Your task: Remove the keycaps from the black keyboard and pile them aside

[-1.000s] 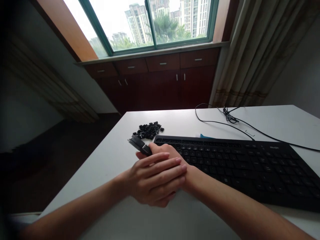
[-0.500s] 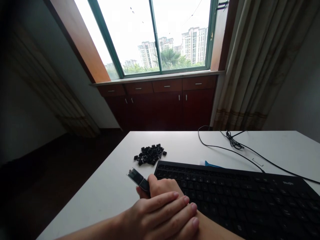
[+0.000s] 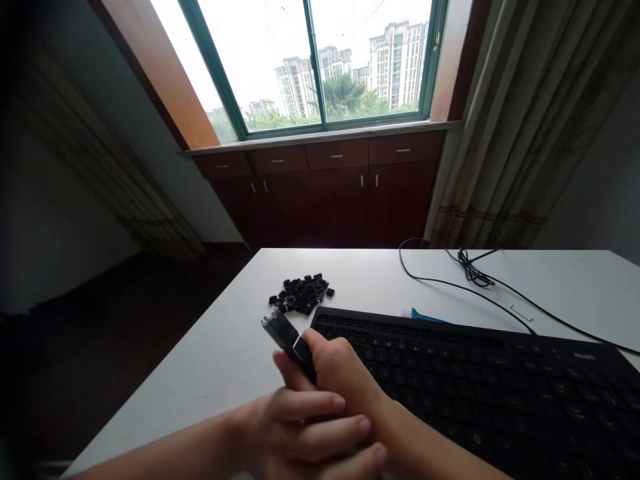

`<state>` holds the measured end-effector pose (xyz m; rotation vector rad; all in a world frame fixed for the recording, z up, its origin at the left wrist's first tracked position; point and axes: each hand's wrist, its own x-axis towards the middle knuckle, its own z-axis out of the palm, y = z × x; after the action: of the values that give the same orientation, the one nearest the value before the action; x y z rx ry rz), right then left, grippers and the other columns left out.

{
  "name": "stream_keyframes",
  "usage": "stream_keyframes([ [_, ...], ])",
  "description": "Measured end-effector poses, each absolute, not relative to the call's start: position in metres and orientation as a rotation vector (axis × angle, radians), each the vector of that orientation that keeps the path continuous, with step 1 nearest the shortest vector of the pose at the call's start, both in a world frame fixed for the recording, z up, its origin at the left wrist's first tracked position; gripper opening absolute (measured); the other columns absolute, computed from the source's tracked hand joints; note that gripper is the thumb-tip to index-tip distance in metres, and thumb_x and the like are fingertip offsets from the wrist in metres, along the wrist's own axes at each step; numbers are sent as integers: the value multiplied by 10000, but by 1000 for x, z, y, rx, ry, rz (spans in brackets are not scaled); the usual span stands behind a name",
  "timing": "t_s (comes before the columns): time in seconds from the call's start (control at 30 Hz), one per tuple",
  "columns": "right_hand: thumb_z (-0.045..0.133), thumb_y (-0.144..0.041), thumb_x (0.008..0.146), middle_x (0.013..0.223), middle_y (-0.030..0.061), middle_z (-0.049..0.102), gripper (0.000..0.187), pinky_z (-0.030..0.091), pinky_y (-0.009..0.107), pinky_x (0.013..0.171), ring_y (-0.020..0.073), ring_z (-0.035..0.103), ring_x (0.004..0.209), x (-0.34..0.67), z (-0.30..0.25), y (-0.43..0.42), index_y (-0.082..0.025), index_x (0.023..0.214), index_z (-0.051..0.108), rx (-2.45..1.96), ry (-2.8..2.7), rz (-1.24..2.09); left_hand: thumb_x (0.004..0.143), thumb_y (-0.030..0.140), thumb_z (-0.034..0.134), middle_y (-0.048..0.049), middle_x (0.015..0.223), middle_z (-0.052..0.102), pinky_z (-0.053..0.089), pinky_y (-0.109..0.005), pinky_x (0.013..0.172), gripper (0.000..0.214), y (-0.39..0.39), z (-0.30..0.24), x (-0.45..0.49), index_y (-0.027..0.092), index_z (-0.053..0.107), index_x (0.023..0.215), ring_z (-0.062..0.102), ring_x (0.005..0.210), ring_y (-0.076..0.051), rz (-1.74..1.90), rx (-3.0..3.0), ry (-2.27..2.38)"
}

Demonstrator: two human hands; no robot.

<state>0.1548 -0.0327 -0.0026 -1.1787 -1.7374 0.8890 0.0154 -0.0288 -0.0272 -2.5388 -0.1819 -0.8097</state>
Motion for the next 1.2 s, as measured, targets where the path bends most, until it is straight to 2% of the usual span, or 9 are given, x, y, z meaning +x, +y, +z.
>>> stream_keyframes([
  [0.07, 596, -436, 931, 574, -6, 609, 255, 445, 249, 409, 157, 574, 478, 157, 3, -31, -215, 818, 650, -1147, -1812, 964, 852, 485, 691, 78, 1187, 630, 584, -231, 825, 160, -16, -19, 8, 337, 666, 908, 596, 1080, -144, -1235, -2614, 171],
  [0.13, 615, -372, 903, 583, -36, 591, 175, 390, 213, 420, 118, 531, 460, 157, 6, -30, -207, 843, 616, -1161, -1843, 995, 750, 498, 763, -17, 1056, 614, 544, -359, 851, 316, -1, -8, 3, 256, 583, 844, 583, 971, -209, -1640, -2607, -109],
  [0.4, 517, -452, 988, 525, -52, 516, 325, 265, 208, 407, 86, 457, 397, 151, 11, -34, -223, 764, 464, -1212, -1811, 1035, 912, 696, 305, -68, 1050, 541, 441, -404, 928, 525, 40, 18, -13, 219, 523, 934, 531, 1003, -243, -2790, -2395, -679],
  [0.47, 527, -434, 988, 546, -44, 534, 301, 297, 210, 420, 95, 479, 419, 152, 11, -34, -217, 782, 496, -1185, -1826, 1015, 843, 849, 309, -113, 1231, 537, 473, -456, 948, 727, 39, 10, -13, 219, 537, 1124, 543, 1127, -303, -2601, -2888, -704],
  [0.53, 532, -390, 990, 595, -24, 580, 248, 363, 215, 459, 110, 526, 467, 153, 9, -33, -202, 829, 550, -1140, -1830, 982, 708, 911, 527, -153, 1343, 520, 494, -512, 986, 929, 34, 0, -10, 213, 485, 1321, 565, 1191, -361, -2150, -3487, -563],
  [0.67, 551, -323, 978, 766, 47, 706, 186, 510, 254, 613, 169, 659, 639, 154, 4, -30, -165, 976, 648, -1069, -1841, 934, 592, 695, 855, -172, 1377, 572, 386, -560, 1152, 1100, 25, -10, -4, 203, 400, 1464, 545, 1297, -392, -1261, -3848, -585],
  [0.8, 630, -306, 929, 985, 100, 777, 220, 538, 334, 929, 246, 725, 967, 153, 4, -29, -160, 1060, 729, -1001, -1807, 900, 581, 702, 840, -151, 1517, 472, 65, -610, 1272, 1121, 20, -11, -4, 195, 417, 1487, 341, 1465, -424, -849, -3541, -789],
  [0.97, 723, -430, 868, 1028, 110, 798, 303, 533, 361, 977, 290, 736, 1013, 151, 5, -33, -183, 1028, 791, -1030, -1820, 938, 617, 676, 784, -95, 1685, 135, 76, -555, 1293, 1234, 15, -10, -1, 184, 222, 1599, 161, 1532, -425, -626, -3397, -825],
  [1.2, 635, -467, 932, 1024, 132, 793, 371, 535, 355, 952, 288, 741, 1003, 149, 5, -33, -149, 1073, 764, -1076, -1777, 948, 651, 656, 714, -91, 1678, 155, 110, -573, 1284, 1198, 14, -18, 0, 184, 171, 1610, 219, 1500, -458, -686, -3375, -723],
])
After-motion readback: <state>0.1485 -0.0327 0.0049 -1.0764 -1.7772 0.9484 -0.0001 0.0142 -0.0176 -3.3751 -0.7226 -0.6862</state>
